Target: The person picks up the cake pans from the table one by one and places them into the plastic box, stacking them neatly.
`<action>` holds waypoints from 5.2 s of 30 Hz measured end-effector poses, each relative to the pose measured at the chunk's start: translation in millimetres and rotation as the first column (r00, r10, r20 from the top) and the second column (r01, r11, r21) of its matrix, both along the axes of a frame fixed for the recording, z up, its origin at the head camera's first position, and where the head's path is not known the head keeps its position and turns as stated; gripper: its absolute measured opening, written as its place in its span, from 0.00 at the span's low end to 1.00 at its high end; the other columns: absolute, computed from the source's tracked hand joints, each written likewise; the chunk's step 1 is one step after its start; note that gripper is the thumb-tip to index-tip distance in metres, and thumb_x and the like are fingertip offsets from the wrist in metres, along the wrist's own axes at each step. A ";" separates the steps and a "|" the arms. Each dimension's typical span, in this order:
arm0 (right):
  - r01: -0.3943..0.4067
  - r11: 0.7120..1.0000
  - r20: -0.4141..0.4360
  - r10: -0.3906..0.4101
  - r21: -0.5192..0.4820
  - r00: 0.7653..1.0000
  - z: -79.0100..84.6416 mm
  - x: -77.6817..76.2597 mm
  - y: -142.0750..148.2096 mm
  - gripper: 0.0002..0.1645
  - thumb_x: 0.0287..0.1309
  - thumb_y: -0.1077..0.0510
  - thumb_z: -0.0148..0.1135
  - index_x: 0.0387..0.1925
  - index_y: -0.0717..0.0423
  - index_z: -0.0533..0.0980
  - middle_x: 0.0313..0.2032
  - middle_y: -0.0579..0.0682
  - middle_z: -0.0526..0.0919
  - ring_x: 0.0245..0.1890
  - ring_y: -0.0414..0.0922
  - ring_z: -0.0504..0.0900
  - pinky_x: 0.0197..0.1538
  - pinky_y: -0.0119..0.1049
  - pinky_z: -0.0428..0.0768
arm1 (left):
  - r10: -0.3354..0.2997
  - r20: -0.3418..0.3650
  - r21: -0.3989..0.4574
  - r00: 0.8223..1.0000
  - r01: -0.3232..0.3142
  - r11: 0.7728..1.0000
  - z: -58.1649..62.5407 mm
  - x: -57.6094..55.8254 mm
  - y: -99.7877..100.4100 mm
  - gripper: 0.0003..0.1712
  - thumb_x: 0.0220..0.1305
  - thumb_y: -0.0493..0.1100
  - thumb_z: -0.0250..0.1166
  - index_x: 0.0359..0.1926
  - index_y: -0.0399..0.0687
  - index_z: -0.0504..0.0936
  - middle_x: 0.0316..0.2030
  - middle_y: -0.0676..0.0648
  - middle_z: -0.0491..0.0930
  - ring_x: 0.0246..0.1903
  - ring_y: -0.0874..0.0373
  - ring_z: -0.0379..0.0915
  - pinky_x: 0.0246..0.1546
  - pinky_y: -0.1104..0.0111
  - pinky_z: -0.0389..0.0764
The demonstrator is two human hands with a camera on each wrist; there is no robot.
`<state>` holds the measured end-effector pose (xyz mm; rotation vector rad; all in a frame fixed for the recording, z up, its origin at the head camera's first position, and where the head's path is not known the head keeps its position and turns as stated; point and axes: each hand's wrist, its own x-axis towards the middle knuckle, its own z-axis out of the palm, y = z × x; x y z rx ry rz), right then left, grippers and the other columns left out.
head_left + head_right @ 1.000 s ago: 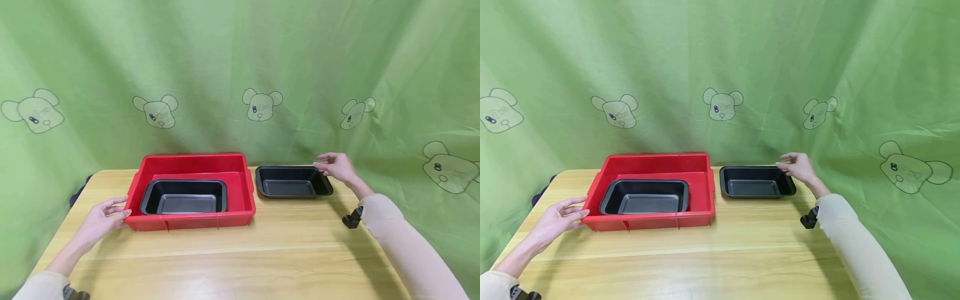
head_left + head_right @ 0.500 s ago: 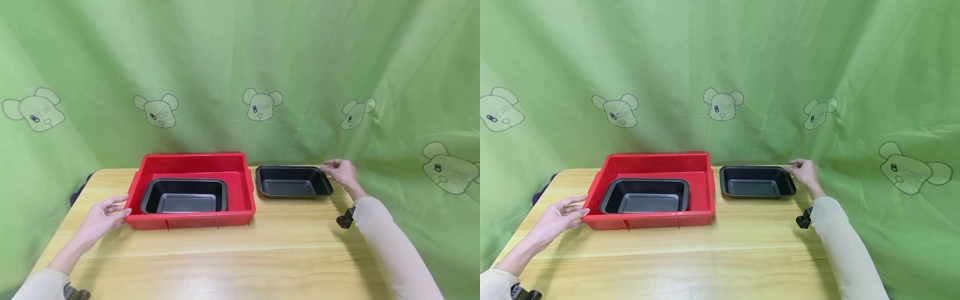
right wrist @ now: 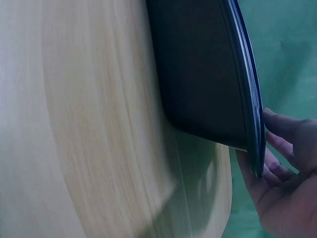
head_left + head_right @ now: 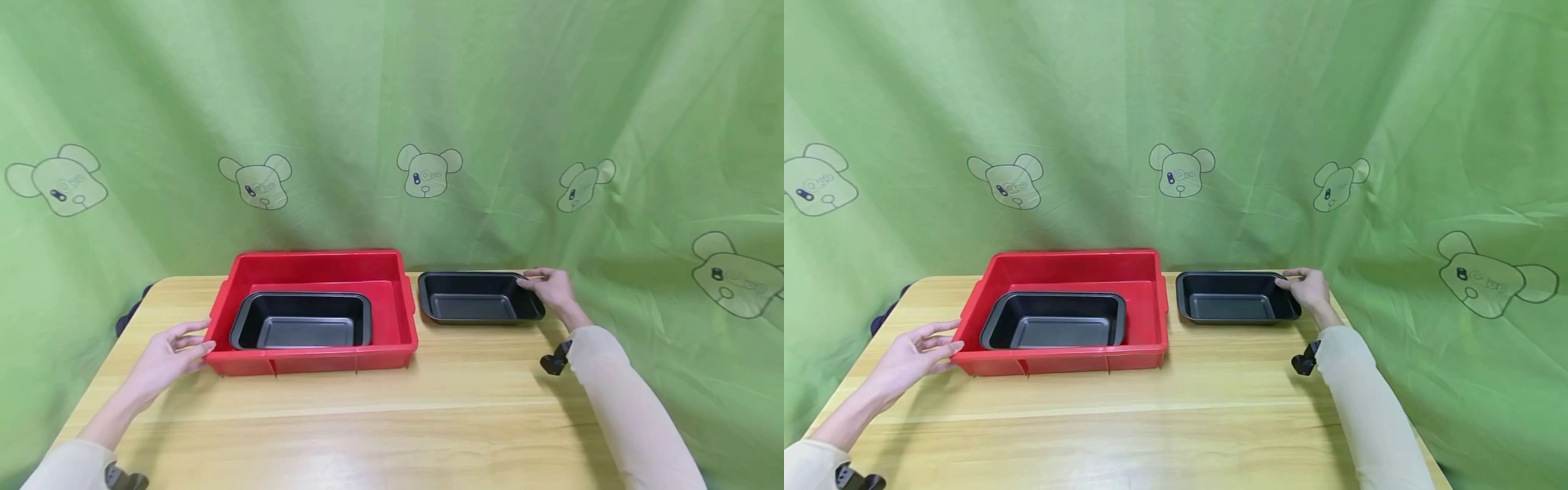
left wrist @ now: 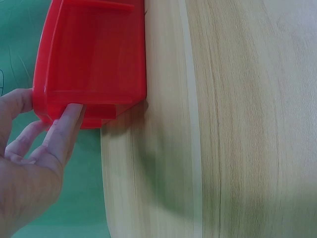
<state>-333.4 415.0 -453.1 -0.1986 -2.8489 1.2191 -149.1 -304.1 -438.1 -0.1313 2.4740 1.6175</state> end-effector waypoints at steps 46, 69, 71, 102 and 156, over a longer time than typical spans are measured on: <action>0.021 1.000 0.008 -0.021 0.014 1.000 -11.5 11.9 -3.6 0.31 0.65 0.53 0.73 0.62 0.70 0.78 0.39 0.56 0.90 0.32 0.31 0.79 0.37 0.21 0.77 | -0.014 -0.004 0.006 1.000 0.014 1.000 0.5 0.6 -2.2 0.42 0.75 0.43 0.66 0.79 0.31 0.58 0.65 0.25 0.75 0.43 0.75 0.83 0.50 0.64 0.91; 0.120 0.987 -0.021 -0.123 -0.107 0.992 5.6 32.2 -8.1 0.27 0.66 0.57 0.71 0.63 0.66 0.78 0.26 0.37 0.86 0.24 0.28 0.81 0.30 0.25 0.82 | -0.014 0.011 0.004 1.000 0.014 1.000 -0.5 0.6 -1.4 0.42 0.75 0.44 0.67 0.80 0.33 0.58 0.68 0.23 0.72 0.44 0.76 0.82 0.51 0.63 0.91; 0.124 0.986 -0.024 -0.128 -0.109 0.992 6.4 33.3 -6.6 0.28 0.66 0.57 0.71 0.63 0.66 0.78 0.29 0.40 0.88 0.24 0.28 0.82 0.31 0.25 0.83 | -0.014 0.007 0.007 1.000 0.014 1.000 -0.6 0.7 -1.3 0.42 0.75 0.44 0.67 0.80 0.33 0.58 0.67 0.23 0.72 0.44 0.76 0.82 0.51 0.63 0.91; 0.163 0.950 -0.029 -0.177 -0.266 0.984 41.2 55.0 -1.1 0.32 0.68 0.58 0.70 0.68 0.67 0.73 0.20 0.24 0.82 0.24 0.30 0.87 0.33 0.28 0.89 | -0.018 -0.002 0.013 1.000 0.018 1.000 -1.1 0.5 -0.1 0.42 0.75 0.43 0.67 0.79 0.32 0.59 0.65 0.27 0.76 0.43 0.76 0.82 0.51 0.63 0.91; 0.033 0.870 -0.078 -0.082 -0.491 0.994 95.2 59.4 -130.0 0.28 0.65 0.64 0.70 0.64 0.69 0.76 0.20 0.31 0.87 0.24 0.33 0.89 0.32 0.30 0.90 | -0.015 -0.007 0.008 1.000 0.015 1.000 -2.4 2.2 -0.4 0.41 0.75 0.44 0.66 0.79 0.31 0.59 0.68 0.23 0.72 0.43 0.78 0.81 0.49 0.65 0.91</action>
